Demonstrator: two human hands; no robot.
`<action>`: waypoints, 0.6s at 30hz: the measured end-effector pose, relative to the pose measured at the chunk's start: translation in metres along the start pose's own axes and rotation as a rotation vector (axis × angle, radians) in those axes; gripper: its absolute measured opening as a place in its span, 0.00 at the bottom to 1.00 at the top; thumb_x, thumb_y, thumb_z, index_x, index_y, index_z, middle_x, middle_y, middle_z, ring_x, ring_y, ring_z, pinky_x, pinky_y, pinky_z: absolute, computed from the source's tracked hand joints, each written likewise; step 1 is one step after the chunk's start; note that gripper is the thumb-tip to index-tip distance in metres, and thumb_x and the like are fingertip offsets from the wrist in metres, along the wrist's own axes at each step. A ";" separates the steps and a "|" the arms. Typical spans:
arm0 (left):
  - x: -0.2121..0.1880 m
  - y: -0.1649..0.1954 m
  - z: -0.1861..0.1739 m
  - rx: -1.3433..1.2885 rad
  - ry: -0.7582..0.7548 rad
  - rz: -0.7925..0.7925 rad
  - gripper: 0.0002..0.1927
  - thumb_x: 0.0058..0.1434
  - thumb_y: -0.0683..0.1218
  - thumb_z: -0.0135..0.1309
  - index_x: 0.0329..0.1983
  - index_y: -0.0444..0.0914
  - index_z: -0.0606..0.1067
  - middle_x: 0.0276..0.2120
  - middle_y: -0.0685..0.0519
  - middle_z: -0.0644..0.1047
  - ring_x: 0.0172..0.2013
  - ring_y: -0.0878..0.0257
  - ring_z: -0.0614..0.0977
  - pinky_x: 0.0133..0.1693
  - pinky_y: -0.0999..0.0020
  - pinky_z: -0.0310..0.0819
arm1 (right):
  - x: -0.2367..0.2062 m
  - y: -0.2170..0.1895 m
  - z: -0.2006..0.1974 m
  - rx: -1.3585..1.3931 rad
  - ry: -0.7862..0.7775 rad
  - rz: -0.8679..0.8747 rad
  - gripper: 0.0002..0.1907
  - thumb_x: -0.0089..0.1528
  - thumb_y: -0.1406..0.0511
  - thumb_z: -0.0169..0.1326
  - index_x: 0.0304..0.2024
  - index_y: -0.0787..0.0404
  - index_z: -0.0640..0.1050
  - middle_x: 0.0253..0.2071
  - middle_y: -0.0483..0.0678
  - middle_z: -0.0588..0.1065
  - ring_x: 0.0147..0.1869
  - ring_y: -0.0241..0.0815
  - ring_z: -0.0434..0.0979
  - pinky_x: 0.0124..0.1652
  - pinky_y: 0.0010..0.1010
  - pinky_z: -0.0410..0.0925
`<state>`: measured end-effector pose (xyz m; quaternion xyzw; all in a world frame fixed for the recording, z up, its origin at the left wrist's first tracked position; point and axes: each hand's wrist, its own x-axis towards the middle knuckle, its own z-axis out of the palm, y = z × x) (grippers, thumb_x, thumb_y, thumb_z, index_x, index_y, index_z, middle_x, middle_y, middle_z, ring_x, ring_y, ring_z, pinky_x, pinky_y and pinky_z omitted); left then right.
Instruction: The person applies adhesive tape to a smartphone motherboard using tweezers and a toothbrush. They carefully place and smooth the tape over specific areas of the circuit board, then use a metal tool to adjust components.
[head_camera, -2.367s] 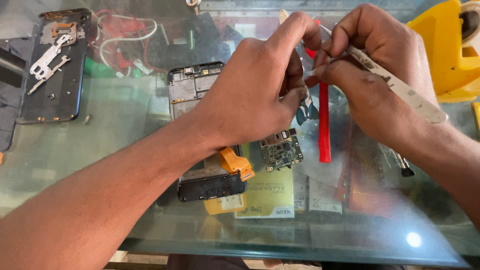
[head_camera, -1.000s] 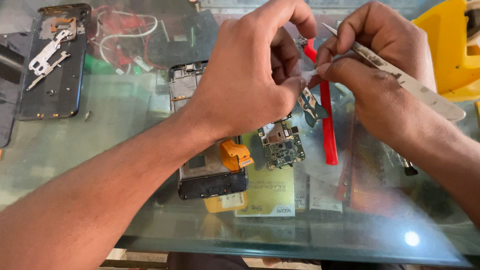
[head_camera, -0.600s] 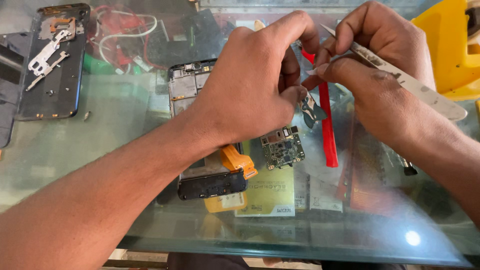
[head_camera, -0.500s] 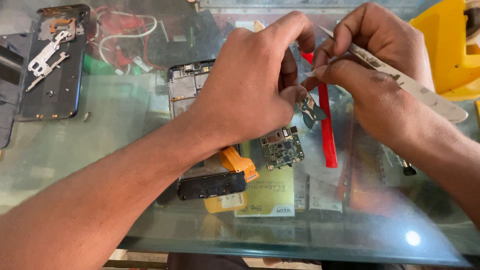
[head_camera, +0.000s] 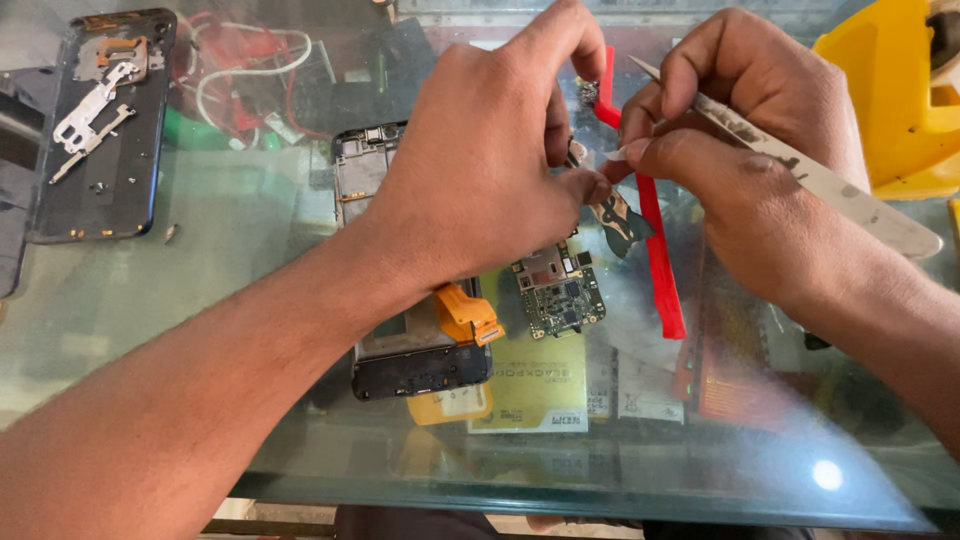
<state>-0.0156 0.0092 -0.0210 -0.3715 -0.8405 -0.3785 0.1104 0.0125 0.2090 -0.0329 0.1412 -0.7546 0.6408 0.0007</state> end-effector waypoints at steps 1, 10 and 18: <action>0.000 -0.001 0.000 -0.002 0.007 0.034 0.25 0.48 0.40 0.72 0.44 0.36 0.69 0.22 0.52 0.75 0.24 0.61 0.82 0.26 0.64 0.72 | 0.001 0.000 0.000 0.005 0.002 0.002 0.09 0.62 0.77 0.50 0.38 0.62 0.65 0.37 0.46 0.75 0.43 0.32 0.77 0.47 0.27 0.76; -0.002 -0.011 0.006 -0.145 -0.001 0.003 0.18 0.50 0.34 0.65 0.42 0.35 0.71 0.28 0.55 0.76 0.26 0.68 0.82 0.28 0.72 0.74 | 0.000 0.005 -0.003 -0.109 0.084 -0.042 0.10 0.64 0.77 0.52 0.41 0.63 0.65 0.38 0.46 0.74 0.45 0.33 0.78 0.48 0.23 0.74; 0.014 -0.019 -0.012 -0.275 0.028 0.145 0.09 0.55 0.31 0.58 0.38 0.34 0.76 0.34 0.55 0.80 0.34 0.68 0.81 0.35 0.73 0.75 | -0.008 0.000 -0.003 -0.218 0.072 -0.181 0.14 0.64 0.80 0.54 0.41 0.64 0.64 0.40 0.49 0.75 0.45 0.33 0.79 0.48 0.24 0.74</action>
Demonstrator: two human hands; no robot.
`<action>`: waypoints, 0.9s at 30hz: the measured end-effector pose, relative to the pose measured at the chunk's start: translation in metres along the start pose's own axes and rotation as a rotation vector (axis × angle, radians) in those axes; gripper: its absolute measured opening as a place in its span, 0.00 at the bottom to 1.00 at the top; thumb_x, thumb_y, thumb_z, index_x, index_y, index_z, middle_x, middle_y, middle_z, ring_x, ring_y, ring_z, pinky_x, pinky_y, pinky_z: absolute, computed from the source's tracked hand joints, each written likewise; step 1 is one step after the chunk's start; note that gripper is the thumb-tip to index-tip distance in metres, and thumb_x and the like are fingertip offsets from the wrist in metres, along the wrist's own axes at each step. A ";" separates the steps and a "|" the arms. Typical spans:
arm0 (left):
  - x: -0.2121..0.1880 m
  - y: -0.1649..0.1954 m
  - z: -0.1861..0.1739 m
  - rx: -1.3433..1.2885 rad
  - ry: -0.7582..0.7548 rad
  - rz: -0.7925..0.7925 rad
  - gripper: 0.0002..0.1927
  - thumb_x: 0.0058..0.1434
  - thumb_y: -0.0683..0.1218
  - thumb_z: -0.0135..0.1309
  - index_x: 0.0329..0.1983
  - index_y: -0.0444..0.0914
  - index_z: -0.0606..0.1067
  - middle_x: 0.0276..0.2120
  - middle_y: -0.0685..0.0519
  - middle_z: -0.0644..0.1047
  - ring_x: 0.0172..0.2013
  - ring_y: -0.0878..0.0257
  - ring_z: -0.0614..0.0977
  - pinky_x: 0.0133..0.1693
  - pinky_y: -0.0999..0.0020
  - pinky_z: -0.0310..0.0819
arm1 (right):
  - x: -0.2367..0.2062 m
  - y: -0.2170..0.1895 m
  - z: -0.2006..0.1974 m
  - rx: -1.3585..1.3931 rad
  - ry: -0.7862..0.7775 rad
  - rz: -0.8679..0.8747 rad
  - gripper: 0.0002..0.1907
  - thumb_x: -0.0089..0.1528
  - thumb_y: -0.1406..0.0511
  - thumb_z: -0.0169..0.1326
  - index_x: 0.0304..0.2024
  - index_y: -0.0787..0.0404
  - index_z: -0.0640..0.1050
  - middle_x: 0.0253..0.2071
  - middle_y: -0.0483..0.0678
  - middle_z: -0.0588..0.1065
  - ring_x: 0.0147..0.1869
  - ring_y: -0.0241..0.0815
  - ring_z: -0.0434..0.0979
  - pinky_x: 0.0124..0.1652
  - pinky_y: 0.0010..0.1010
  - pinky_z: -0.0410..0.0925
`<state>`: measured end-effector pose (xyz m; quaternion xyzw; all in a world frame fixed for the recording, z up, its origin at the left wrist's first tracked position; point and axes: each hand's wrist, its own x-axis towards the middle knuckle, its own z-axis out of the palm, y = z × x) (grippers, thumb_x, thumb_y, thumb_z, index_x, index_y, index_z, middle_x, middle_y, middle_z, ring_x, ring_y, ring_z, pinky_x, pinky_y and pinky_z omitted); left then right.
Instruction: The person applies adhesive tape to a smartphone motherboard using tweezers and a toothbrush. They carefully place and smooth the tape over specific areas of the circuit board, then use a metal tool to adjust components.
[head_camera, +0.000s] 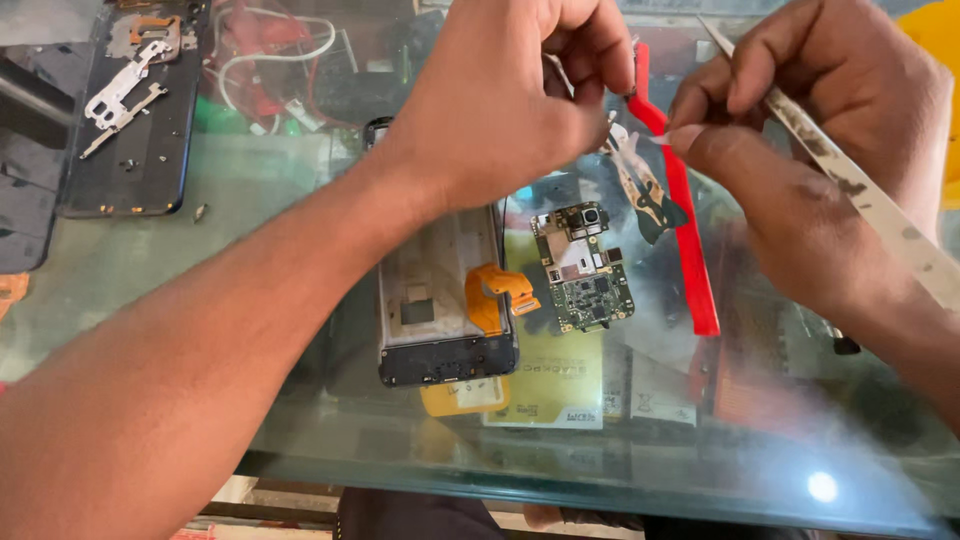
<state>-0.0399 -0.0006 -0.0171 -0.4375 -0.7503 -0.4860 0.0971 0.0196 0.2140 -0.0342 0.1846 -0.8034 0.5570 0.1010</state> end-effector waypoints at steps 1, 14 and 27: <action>0.001 -0.001 -0.003 -0.038 -0.047 -0.171 0.07 0.54 0.34 0.58 0.35 0.35 0.77 0.31 0.57 0.80 0.31 0.71 0.81 0.33 0.75 0.75 | -0.001 -0.002 0.000 -0.041 -0.024 -0.021 0.13 0.63 0.80 0.54 0.40 0.65 0.64 0.40 0.50 0.75 0.46 0.33 0.79 0.48 0.24 0.74; -0.003 -0.014 0.000 -0.175 -0.149 -0.251 0.11 0.50 0.36 0.68 0.33 0.36 0.78 0.28 0.59 0.78 0.30 0.74 0.80 0.33 0.78 0.75 | -0.002 -0.003 0.002 0.031 0.009 0.060 0.16 0.64 0.78 0.58 0.41 0.61 0.64 0.43 0.51 0.78 0.48 0.33 0.81 0.47 0.23 0.75; -0.006 -0.012 0.001 -0.211 -0.081 -0.231 0.05 0.58 0.37 0.65 0.38 0.35 0.82 0.32 0.56 0.82 0.29 0.73 0.82 0.31 0.78 0.75 | -0.001 0.006 -0.003 0.259 0.044 0.061 0.16 0.67 0.80 0.58 0.44 0.62 0.65 0.44 0.53 0.77 0.53 0.38 0.82 0.57 0.28 0.78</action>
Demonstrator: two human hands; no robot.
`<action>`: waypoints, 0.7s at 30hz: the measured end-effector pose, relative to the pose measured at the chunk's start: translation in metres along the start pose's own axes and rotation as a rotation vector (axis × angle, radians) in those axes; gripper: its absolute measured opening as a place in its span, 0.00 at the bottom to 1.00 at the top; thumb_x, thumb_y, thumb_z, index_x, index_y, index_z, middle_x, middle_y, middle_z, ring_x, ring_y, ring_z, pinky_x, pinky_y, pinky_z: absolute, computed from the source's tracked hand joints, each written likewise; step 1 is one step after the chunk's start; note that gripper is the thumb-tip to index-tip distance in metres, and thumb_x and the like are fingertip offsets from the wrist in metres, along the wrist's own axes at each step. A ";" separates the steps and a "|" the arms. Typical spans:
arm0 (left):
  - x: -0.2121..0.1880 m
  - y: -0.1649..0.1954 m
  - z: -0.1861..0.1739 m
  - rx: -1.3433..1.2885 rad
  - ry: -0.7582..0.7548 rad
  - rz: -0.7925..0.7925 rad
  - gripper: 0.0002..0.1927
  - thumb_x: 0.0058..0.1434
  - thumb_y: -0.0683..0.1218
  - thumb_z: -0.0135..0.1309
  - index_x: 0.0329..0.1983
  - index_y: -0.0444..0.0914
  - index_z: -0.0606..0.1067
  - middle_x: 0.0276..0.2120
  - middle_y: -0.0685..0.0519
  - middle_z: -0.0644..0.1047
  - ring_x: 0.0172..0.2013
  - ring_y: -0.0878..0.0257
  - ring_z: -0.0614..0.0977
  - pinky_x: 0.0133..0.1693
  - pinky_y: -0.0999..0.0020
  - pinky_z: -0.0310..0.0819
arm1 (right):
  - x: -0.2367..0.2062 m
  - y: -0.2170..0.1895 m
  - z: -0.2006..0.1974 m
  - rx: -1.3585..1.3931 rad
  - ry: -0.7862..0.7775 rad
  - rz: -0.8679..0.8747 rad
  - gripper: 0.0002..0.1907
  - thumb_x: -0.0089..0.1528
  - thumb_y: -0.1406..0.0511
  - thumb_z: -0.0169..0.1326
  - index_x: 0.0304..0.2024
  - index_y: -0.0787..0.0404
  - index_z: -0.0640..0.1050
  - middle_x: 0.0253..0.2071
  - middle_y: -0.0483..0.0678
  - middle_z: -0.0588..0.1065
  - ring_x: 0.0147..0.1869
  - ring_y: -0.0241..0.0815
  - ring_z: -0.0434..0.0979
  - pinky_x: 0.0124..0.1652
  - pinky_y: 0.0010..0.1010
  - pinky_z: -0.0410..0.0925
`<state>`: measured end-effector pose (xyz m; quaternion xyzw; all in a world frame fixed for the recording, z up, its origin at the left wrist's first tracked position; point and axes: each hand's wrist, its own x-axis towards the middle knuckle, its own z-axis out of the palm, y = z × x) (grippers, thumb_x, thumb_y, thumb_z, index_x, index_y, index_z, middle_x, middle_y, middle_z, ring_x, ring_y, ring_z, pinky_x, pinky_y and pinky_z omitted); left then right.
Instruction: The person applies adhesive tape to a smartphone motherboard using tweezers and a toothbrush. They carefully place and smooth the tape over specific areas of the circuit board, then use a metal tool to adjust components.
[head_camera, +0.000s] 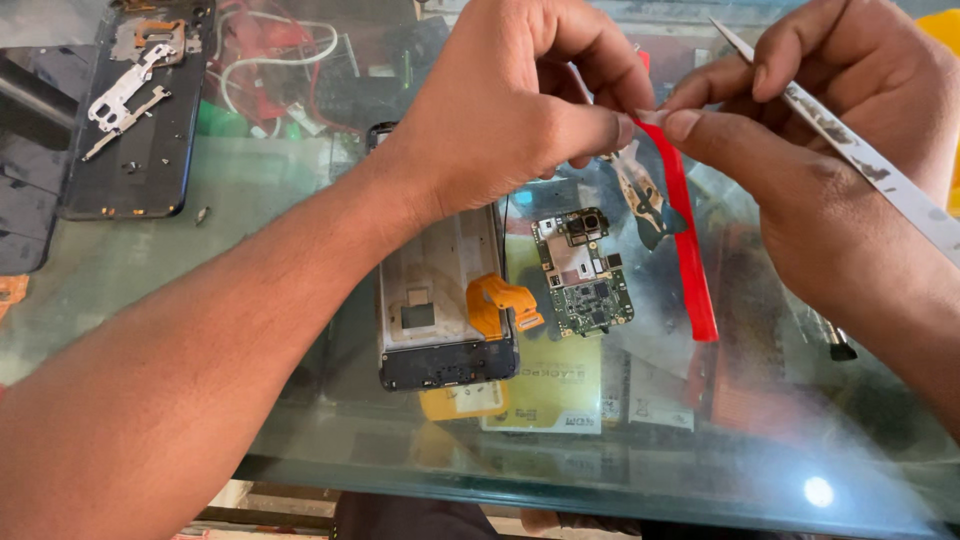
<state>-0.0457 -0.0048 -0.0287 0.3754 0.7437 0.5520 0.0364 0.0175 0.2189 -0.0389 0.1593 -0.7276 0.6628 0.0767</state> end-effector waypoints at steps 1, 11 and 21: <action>0.000 0.002 0.000 -0.007 0.005 -0.032 0.04 0.57 0.38 0.64 0.35 0.35 0.82 0.29 0.57 0.82 0.28 0.74 0.81 0.30 0.78 0.74 | 0.000 0.000 0.000 -0.008 -0.001 -0.005 0.16 0.68 0.80 0.59 0.44 0.62 0.65 0.43 0.53 0.77 0.52 0.38 0.82 0.57 0.28 0.78; 0.000 0.018 0.003 -0.027 0.030 -0.142 0.03 0.56 0.42 0.62 0.30 0.37 0.81 0.25 0.60 0.79 0.25 0.76 0.78 0.27 0.80 0.70 | 0.001 -0.004 -0.001 -0.075 -0.025 0.005 0.14 0.69 0.77 0.57 0.42 0.60 0.64 0.46 0.53 0.78 0.53 0.36 0.83 0.56 0.25 0.77; -0.001 0.014 0.003 0.044 0.033 -0.079 0.05 0.56 0.44 0.64 0.31 0.38 0.81 0.25 0.60 0.80 0.27 0.76 0.79 0.30 0.79 0.72 | -0.002 -0.004 0.001 -0.104 -0.042 -0.011 0.15 0.70 0.78 0.58 0.44 0.61 0.64 0.44 0.52 0.77 0.51 0.34 0.82 0.55 0.24 0.76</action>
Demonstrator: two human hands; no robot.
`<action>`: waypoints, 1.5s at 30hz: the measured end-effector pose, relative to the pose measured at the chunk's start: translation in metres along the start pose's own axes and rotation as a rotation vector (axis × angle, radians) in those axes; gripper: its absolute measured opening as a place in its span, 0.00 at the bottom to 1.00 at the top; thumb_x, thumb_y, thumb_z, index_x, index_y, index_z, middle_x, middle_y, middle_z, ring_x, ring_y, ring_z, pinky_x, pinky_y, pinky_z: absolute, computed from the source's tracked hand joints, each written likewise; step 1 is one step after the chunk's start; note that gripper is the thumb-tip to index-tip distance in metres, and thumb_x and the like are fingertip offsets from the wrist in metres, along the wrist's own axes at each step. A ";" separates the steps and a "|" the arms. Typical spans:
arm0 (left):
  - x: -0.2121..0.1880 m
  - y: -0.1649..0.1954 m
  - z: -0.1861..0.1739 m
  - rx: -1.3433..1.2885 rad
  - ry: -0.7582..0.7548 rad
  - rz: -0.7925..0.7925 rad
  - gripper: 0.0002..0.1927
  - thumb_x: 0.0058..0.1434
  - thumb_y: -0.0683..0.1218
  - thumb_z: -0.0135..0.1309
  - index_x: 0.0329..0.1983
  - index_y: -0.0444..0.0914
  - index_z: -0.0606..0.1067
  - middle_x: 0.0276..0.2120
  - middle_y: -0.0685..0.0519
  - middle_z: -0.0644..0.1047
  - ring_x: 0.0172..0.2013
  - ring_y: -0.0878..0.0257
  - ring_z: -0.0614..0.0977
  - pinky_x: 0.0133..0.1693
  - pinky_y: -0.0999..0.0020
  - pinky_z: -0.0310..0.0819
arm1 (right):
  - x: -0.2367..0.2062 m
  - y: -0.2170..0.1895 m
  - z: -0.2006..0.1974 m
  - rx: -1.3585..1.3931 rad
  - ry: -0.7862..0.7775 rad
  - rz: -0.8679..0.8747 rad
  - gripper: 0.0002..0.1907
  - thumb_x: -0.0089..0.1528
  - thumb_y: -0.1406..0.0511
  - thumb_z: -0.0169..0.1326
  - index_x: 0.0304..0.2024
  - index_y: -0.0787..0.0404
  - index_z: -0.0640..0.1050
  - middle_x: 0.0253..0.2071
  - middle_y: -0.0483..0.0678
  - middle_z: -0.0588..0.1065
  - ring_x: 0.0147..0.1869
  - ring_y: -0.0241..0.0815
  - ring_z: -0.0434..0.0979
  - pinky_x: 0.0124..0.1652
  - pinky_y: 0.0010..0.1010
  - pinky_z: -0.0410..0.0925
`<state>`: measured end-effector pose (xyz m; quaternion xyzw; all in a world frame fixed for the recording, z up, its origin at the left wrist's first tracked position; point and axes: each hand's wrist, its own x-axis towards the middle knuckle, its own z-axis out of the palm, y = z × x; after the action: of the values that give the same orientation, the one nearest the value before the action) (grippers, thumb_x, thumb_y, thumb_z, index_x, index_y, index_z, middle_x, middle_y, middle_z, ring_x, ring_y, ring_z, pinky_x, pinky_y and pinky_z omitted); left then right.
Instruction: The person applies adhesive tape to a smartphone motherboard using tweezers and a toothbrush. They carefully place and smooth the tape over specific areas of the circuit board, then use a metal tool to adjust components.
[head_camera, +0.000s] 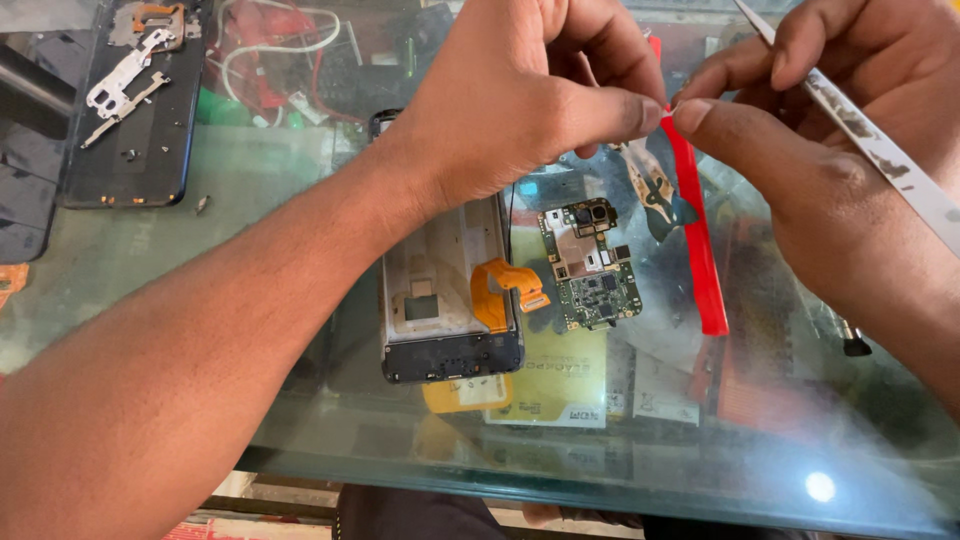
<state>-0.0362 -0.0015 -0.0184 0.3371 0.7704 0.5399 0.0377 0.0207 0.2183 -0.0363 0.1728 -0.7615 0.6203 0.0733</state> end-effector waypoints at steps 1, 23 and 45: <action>0.000 -0.001 0.000 0.004 -0.005 0.021 0.05 0.56 0.44 0.64 0.32 0.38 0.81 0.26 0.60 0.80 0.28 0.76 0.80 0.31 0.79 0.73 | 0.000 0.000 0.000 -0.005 0.003 0.007 0.16 0.70 0.78 0.58 0.44 0.61 0.64 0.44 0.52 0.77 0.51 0.34 0.81 0.55 0.24 0.77; 0.000 -0.004 0.001 -0.031 0.002 -0.005 0.04 0.56 0.41 0.64 0.29 0.36 0.80 0.25 0.59 0.79 0.26 0.75 0.78 0.29 0.79 0.71 | 0.003 -0.004 0.001 0.013 -0.007 -0.015 0.16 0.67 0.79 0.58 0.43 0.62 0.64 0.43 0.53 0.76 0.55 0.39 0.83 0.56 0.29 0.79; -0.001 -0.010 0.000 -0.090 -0.038 -0.027 0.07 0.58 0.41 0.61 0.26 0.35 0.76 0.23 0.59 0.75 0.25 0.74 0.76 0.28 0.75 0.68 | 0.001 -0.006 0.000 0.007 0.012 0.011 0.15 0.66 0.78 0.57 0.42 0.60 0.64 0.44 0.53 0.78 0.52 0.35 0.82 0.49 0.23 0.77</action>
<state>-0.0400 -0.0034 -0.0271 0.3348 0.7490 0.5669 0.0749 0.0218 0.2167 -0.0300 0.1651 -0.7598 0.6246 0.0736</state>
